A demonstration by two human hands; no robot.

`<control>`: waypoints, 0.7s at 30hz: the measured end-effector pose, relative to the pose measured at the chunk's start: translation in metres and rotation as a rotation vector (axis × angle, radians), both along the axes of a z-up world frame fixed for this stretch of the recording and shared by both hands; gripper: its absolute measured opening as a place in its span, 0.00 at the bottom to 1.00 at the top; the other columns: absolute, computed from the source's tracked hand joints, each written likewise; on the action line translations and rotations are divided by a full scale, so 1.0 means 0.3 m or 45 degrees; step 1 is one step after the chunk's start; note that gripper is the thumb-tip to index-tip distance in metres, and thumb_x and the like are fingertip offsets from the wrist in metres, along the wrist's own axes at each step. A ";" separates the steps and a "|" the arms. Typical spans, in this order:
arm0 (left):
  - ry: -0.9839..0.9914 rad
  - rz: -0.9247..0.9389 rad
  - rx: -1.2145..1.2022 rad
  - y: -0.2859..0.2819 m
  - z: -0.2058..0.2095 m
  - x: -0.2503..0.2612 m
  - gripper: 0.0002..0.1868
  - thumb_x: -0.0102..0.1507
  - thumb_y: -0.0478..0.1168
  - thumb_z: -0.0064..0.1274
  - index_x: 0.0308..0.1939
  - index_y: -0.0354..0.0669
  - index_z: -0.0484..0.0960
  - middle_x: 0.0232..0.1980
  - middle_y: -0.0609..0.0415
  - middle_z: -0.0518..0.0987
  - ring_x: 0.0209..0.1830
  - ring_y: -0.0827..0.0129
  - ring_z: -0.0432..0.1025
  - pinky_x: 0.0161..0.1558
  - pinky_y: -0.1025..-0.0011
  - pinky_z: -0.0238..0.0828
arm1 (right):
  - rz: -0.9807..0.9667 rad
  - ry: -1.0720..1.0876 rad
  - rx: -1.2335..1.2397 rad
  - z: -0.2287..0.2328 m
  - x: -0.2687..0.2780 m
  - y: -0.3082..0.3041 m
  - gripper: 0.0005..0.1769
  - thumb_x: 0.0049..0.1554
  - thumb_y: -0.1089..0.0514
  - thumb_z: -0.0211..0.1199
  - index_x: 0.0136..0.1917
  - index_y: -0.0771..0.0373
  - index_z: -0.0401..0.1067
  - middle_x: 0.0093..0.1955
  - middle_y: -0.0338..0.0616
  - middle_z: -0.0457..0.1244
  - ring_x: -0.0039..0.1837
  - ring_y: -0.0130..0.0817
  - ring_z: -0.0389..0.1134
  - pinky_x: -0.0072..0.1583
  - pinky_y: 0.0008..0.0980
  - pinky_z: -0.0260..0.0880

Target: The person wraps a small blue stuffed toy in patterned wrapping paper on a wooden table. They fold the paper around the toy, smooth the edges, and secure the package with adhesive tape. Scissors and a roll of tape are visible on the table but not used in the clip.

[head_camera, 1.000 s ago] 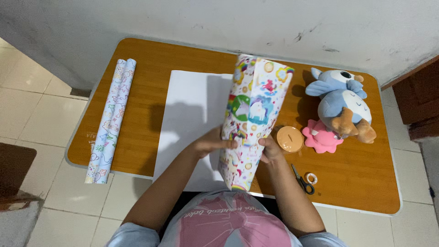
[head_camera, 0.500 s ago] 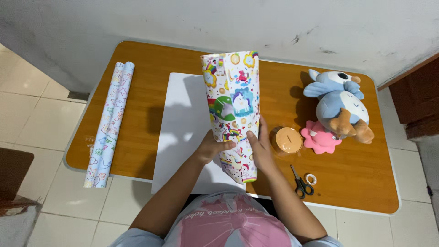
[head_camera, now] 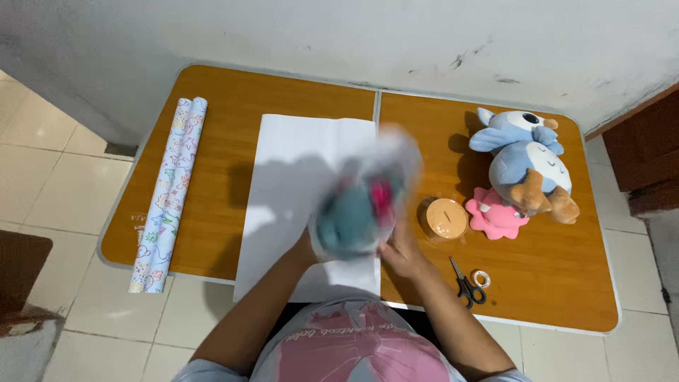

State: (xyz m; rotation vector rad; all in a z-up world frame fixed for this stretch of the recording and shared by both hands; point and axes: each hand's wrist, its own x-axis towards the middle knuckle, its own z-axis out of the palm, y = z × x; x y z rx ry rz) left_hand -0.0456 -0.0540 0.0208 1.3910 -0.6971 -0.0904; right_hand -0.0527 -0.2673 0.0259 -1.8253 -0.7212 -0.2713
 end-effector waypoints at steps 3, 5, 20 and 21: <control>-0.165 -0.012 -0.024 0.019 0.011 0.019 0.34 0.64 0.38 0.64 0.72 0.45 0.67 0.73 0.48 0.71 0.74 0.61 0.67 0.78 0.61 0.58 | 0.065 0.048 -0.077 -0.089 0.019 -0.030 0.42 0.62 0.56 0.54 0.81 0.68 0.37 0.81 0.58 0.44 0.81 0.45 0.44 0.77 0.42 0.43; -0.295 0.057 0.072 0.025 0.014 0.033 0.37 0.63 0.38 0.64 0.74 0.46 0.65 0.75 0.48 0.70 0.77 0.61 0.64 0.81 0.60 0.53 | 0.092 0.084 -0.109 -0.143 0.032 -0.049 0.43 0.61 0.56 0.55 0.81 0.67 0.37 0.80 0.57 0.44 0.81 0.45 0.44 0.77 0.43 0.43; 0.350 0.062 0.376 0.023 -0.056 0.049 0.34 0.47 0.40 0.74 0.56 0.39 0.79 0.54 0.49 0.83 0.54 0.64 0.80 0.57 0.63 0.77 | 0.194 0.547 0.271 -0.153 0.022 -0.054 0.54 0.56 0.57 0.62 0.82 0.63 0.29 0.81 0.58 0.41 0.81 0.45 0.41 0.77 0.45 0.43; 0.389 0.023 0.230 0.016 -0.055 0.048 0.32 0.49 0.40 0.73 0.55 0.38 0.79 0.53 0.49 0.84 0.54 0.64 0.80 0.58 0.63 0.79 | 0.150 0.620 0.346 -0.129 0.025 -0.034 0.54 0.56 0.57 0.61 0.82 0.63 0.28 0.80 0.58 0.41 0.80 0.46 0.44 0.76 0.44 0.47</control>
